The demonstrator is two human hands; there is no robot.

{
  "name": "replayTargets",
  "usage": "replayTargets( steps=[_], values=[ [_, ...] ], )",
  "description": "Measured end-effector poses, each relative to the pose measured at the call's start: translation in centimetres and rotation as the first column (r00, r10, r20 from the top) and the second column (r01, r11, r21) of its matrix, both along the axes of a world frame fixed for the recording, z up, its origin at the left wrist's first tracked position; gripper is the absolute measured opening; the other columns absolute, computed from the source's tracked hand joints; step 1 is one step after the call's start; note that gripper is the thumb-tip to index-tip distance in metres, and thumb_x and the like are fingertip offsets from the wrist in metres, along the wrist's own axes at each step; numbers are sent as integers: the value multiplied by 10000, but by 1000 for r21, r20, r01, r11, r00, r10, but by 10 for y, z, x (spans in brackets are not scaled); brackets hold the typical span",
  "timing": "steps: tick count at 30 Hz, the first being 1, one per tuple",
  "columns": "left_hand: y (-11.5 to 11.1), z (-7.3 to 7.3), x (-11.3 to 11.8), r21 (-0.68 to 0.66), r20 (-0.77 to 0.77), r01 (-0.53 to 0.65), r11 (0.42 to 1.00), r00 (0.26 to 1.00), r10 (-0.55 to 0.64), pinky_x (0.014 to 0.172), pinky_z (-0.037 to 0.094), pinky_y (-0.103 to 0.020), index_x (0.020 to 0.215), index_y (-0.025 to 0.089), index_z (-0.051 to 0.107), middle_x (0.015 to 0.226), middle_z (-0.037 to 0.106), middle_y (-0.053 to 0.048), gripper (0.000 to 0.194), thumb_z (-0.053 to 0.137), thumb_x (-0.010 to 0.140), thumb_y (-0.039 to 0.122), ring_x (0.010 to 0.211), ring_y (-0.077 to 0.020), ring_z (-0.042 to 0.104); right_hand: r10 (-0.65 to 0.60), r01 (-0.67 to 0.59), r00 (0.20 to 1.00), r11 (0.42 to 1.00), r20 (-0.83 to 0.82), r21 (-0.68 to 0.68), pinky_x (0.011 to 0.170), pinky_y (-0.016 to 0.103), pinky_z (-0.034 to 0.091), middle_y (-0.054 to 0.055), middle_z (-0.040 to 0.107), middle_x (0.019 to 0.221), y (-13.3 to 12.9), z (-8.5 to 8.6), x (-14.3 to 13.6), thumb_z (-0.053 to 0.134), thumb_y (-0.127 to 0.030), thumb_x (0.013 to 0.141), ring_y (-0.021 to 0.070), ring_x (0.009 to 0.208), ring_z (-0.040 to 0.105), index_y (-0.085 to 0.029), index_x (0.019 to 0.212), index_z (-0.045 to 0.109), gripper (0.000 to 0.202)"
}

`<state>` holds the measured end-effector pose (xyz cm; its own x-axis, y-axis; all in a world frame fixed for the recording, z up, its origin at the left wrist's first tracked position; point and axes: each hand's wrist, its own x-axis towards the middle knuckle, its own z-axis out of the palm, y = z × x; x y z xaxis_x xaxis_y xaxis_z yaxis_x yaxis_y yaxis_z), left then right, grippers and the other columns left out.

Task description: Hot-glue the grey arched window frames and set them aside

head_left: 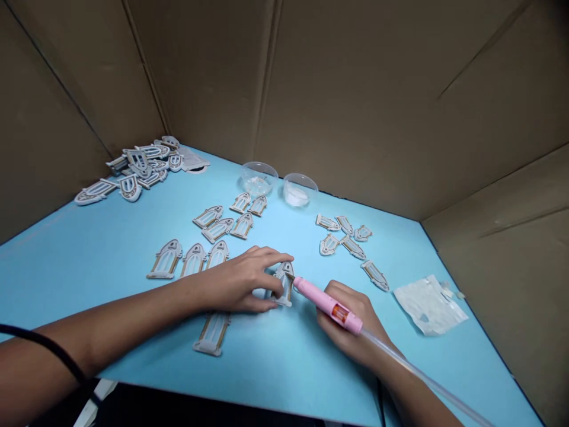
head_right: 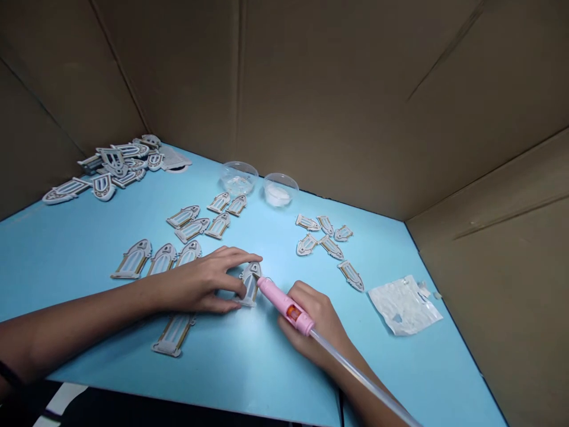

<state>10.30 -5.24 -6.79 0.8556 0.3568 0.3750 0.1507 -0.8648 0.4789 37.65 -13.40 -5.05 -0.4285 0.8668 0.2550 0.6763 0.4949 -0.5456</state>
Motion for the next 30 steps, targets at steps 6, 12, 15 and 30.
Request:
replayTargets(
  steps=[6,12,15,30],
  values=[
    [-1,0,0,29,-15,-18,999,1000,19,1050,468,-529,1008,261,761,1466,547,-163,94,719,929,290,1273,-331,549,19,-24,998,996,64,83,515,219,317,-37,444,678,-2,-7,0,534,-87,782,104,541,460,-235,740,339,249],
    [-1,-1,0,41,-13,1,999,1000,0,1046,460,-544,1004,236,756,1478,522,-191,121,669,971,314,1299,-348,526,17,-24,996,996,84,89,524,216,315,-43,431,677,-6,-4,2,549,-100,816,104,547,447,-234,746,350,250],
    [-2,0,0,32,-18,-1,999,1000,2,1053,464,-528,989,243,753,1475,529,-172,95,696,953,310,1289,-334,532,16,-22,997,996,70,83,525,214,318,-41,435,685,-7,-4,2,541,-97,816,100,545,449,-234,746,347,248],
    [-2,0,0,30,18,-13,999,1000,13,1057,486,-535,985,232,755,1449,548,-181,87,712,940,293,1286,-340,539,-12,2,995,996,104,94,512,212,320,-38,453,676,-4,-7,1,534,-115,790,100,531,462,-235,730,344,233]
  ],
)
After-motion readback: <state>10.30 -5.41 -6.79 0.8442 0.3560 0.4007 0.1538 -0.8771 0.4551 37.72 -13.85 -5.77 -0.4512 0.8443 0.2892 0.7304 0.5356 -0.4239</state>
